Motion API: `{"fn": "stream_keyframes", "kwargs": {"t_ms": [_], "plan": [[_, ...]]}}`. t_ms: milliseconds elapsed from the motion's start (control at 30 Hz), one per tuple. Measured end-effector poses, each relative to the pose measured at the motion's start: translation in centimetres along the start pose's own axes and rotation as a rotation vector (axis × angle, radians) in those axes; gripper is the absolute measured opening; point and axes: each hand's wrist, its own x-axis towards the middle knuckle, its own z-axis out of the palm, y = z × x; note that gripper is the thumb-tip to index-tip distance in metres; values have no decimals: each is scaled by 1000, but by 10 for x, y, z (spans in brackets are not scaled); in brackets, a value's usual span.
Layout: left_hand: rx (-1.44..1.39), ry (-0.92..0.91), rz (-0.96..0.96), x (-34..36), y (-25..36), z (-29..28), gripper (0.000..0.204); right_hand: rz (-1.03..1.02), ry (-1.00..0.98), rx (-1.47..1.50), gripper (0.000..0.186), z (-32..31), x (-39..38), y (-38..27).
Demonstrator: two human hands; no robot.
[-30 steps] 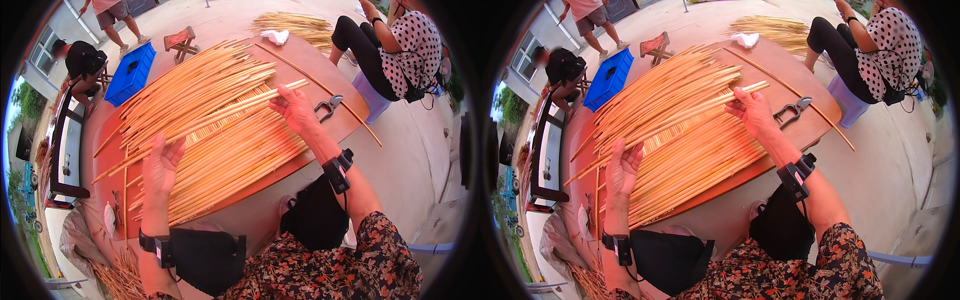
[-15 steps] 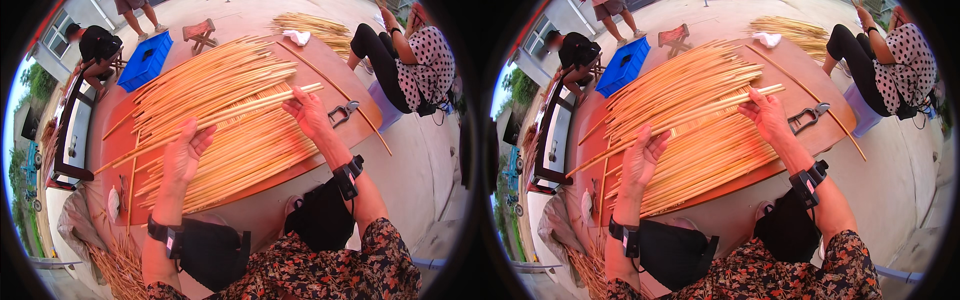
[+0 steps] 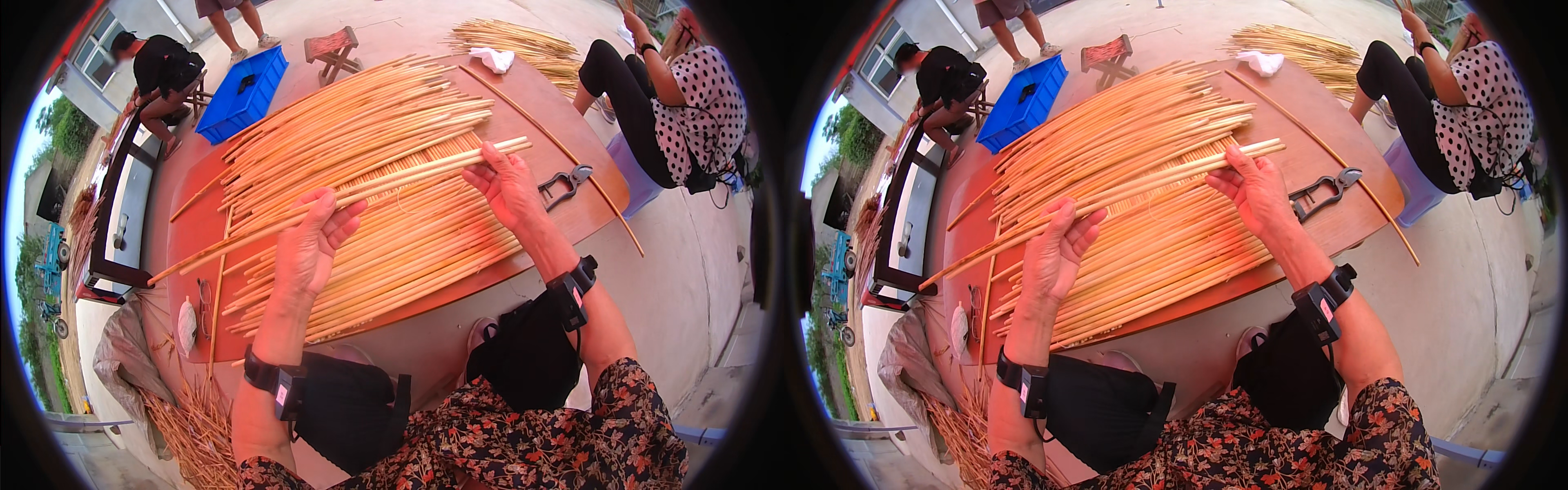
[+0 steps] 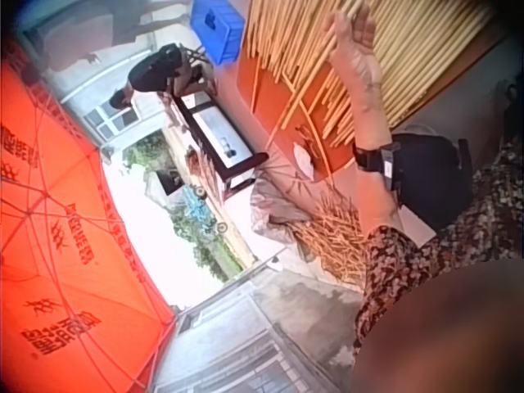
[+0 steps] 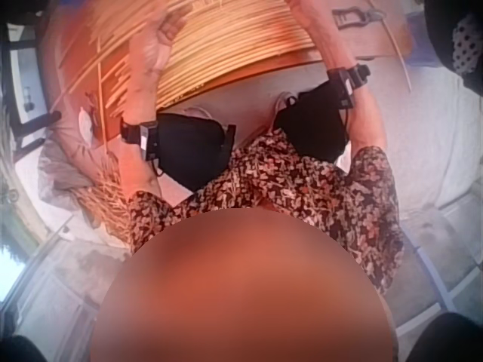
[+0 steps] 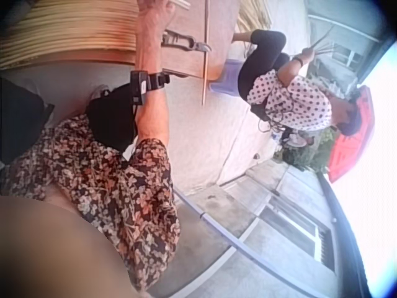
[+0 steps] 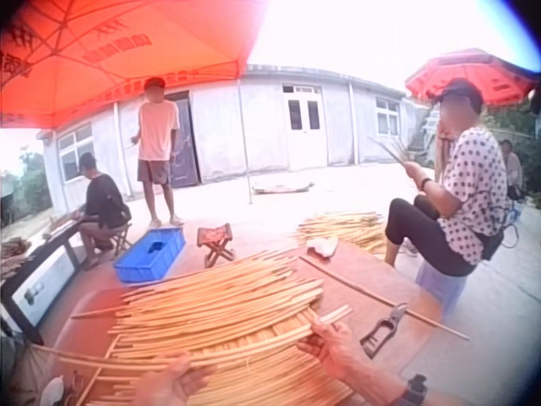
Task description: The person is binding reeds together by threading a thin string through them. They pick up reed sticks one at a time, align them on the table, and pull the string through to secure them to the mat.
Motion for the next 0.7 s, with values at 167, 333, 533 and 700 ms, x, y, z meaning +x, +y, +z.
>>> {"fn": "stream_keyframes", "kwargs": {"t_ms": [167, 333, 533, 700], "plan": [[20, -13, 49, 0, -1, 0, 18, 35, 2, -21, 23, 0, -2, -2], [56, -18, 78, -1, -1, 1, 15, 71, -7, -14, 21, 0, -4, -5], [122, 0, 103, -1, 3, 2, 15, 77, -27, 30, 22, 3, -5, -10], [97, -43, 116, 0, 3, 2, 13, 95, -7, 46, 27, 4, -7, -16]]}}
